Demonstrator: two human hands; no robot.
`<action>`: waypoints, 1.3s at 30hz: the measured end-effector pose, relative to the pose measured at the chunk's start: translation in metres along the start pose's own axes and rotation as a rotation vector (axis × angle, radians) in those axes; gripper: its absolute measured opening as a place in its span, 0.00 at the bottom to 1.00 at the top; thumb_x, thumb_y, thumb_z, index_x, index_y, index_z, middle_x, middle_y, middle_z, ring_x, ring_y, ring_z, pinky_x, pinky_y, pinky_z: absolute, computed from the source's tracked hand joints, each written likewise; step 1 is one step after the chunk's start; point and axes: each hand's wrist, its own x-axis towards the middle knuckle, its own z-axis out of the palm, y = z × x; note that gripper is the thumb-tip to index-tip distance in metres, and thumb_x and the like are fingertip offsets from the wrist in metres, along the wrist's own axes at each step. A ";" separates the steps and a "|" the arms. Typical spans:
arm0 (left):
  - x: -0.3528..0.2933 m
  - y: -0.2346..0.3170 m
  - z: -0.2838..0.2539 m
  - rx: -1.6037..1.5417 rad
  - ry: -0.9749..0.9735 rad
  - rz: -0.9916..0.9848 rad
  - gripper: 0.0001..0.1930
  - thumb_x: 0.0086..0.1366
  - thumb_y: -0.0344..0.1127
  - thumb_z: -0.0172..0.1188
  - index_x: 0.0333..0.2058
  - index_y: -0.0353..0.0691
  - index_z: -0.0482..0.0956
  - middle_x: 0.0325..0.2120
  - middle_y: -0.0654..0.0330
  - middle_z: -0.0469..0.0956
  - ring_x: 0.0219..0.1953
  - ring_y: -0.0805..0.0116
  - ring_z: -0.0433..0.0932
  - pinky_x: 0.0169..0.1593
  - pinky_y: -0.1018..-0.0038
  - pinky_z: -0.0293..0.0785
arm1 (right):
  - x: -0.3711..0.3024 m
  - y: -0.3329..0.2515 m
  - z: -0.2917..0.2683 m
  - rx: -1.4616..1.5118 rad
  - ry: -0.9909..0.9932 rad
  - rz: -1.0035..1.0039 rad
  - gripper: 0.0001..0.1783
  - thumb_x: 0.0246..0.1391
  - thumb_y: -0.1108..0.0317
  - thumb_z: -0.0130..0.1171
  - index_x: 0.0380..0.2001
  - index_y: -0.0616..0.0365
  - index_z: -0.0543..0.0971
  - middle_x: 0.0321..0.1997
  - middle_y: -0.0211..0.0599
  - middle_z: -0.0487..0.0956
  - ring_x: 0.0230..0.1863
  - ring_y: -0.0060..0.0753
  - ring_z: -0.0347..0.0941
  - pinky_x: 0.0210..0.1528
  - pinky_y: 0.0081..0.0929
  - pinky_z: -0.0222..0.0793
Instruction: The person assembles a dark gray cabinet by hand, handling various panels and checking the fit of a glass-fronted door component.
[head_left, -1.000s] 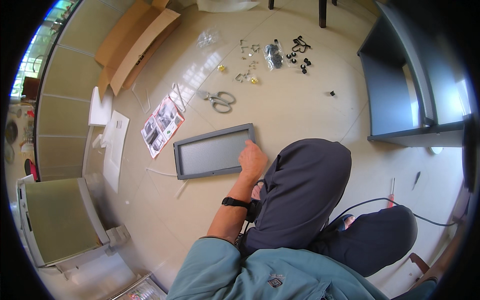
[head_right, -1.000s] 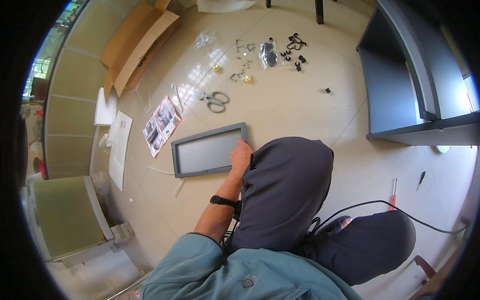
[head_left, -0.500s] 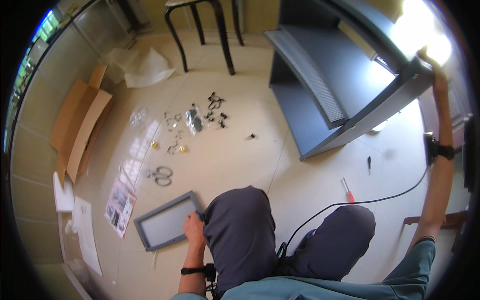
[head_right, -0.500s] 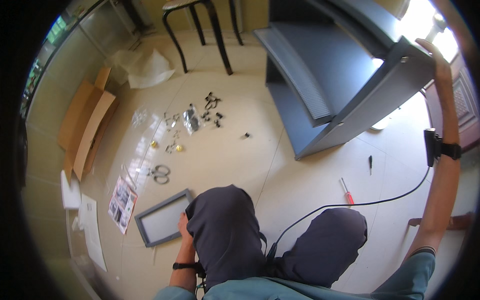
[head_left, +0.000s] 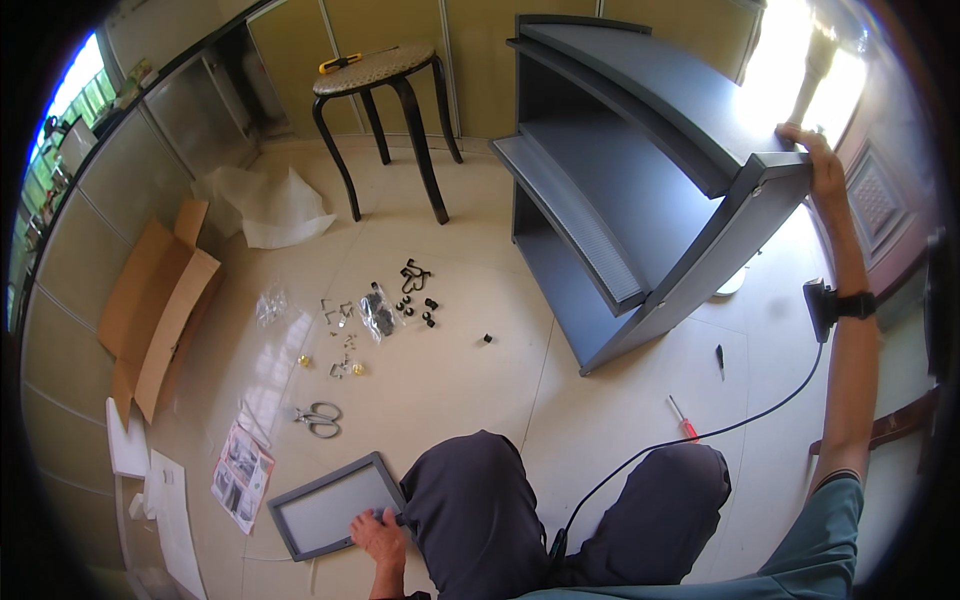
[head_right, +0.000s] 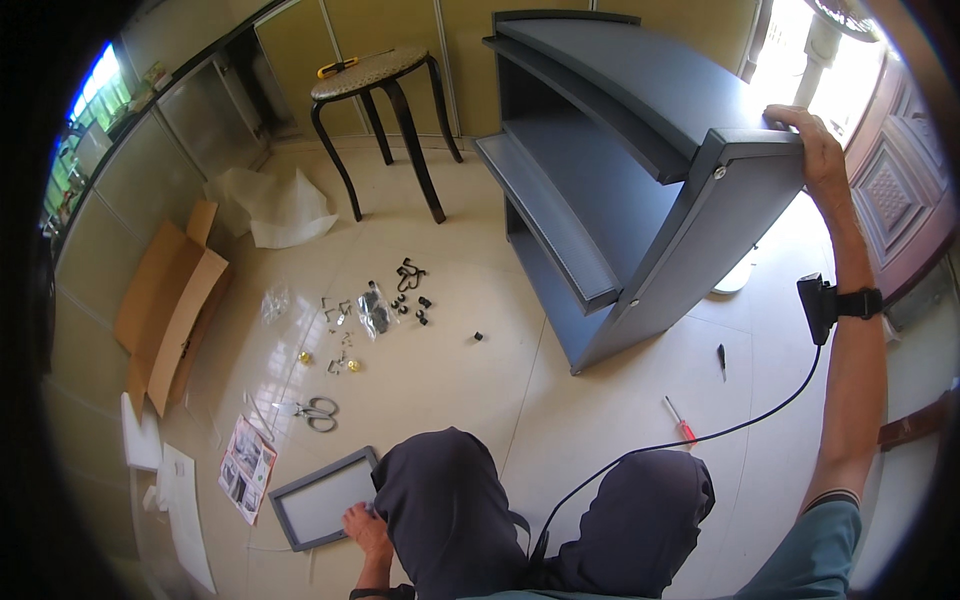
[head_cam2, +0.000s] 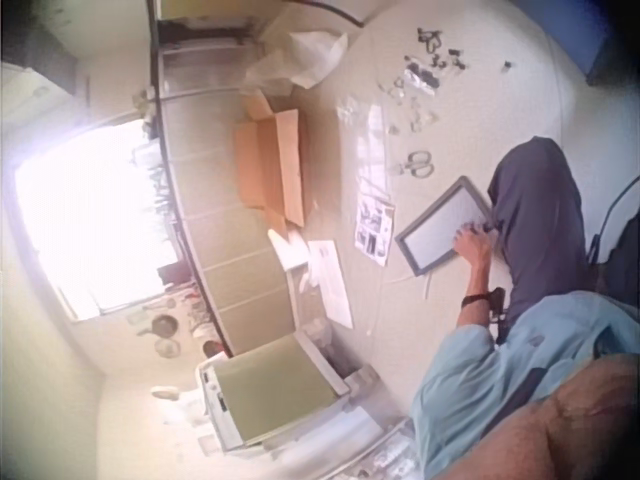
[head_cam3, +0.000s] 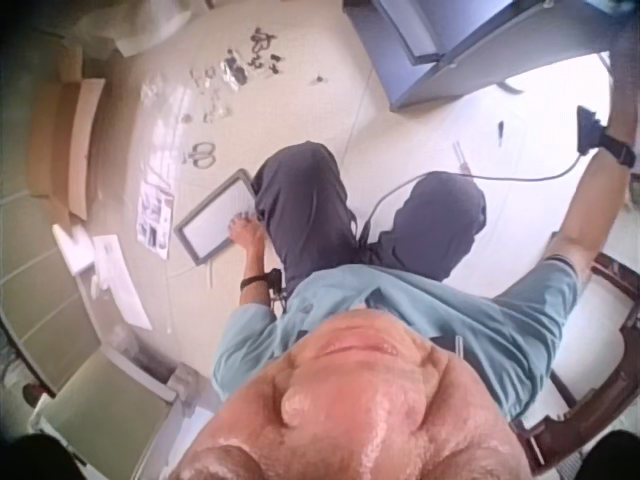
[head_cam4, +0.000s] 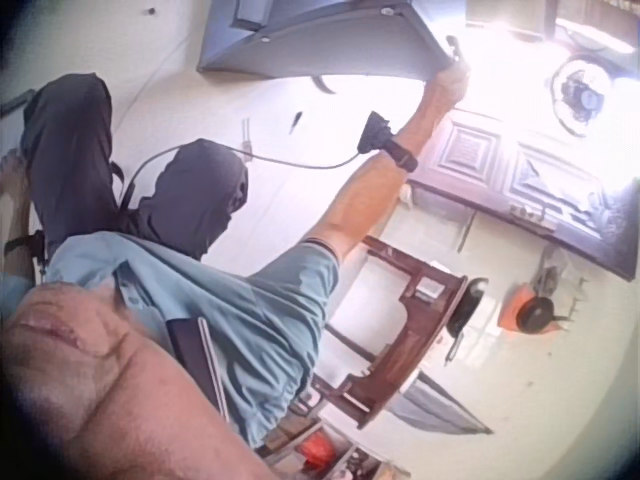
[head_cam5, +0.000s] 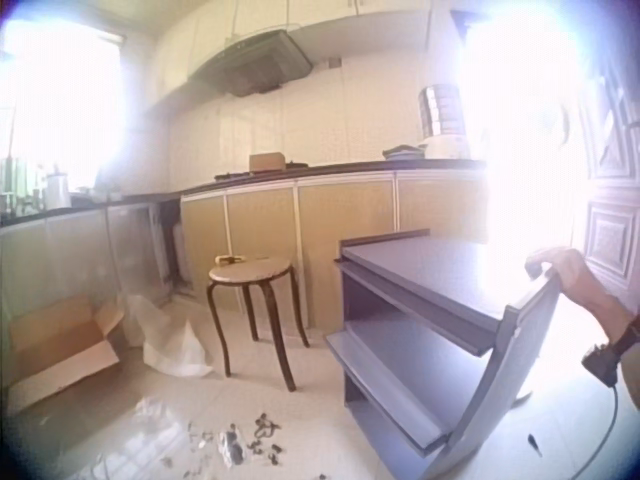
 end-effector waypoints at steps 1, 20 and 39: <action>-0.002 -0.011 0.000 0.038 0.062 -0.088 0.18 0.55 0.38 0.65 0.41 0.34 0.74 0.38 0.50 0.74 0.47 0.49 0.69 0.48 0.60 0.67 | -0.001 -0.002 0.001 0.015 0.013 0.024 0.15 0.63 0.73 0.43 0.48 0.53 0.76 0.48 0.43 0.80 0.52 0.43 0.76 0.58 0.33 0.69; 0.026 -0.136 0.007 -1.269 0.358 -1.265 0.04 0.54 0.24 0.55 0.30 0.35 0.73 0.26 0.56 0.74 0.21 0.63 0.71 0.21 0.70 0.67 | -0.005 0.010 0.006 0.042 0.017 0.050 0.14 0.64 0.74 0.44 0.49 0.50 0.75 0.50 0.41 0.79 0.52 0.42 0.76 0.59 0.33 0.71; 0.006 -0.215 0.030 -1.691 0.385 -0.951 0.05 0.67 0.31 0.50 0.36 0.36 0.70 0.29 0.58 0.74 0.28 0.64 0.75 0.25 0.68 0.69 | 0.001 -0.001 0.011 0.104 -0.050 0.141 0.18 0.66 0.66 0.37 0.49 0.53 0.76 0.50 0.42 0.79 0.54 0.40 0.74 0.59 0.33 0.67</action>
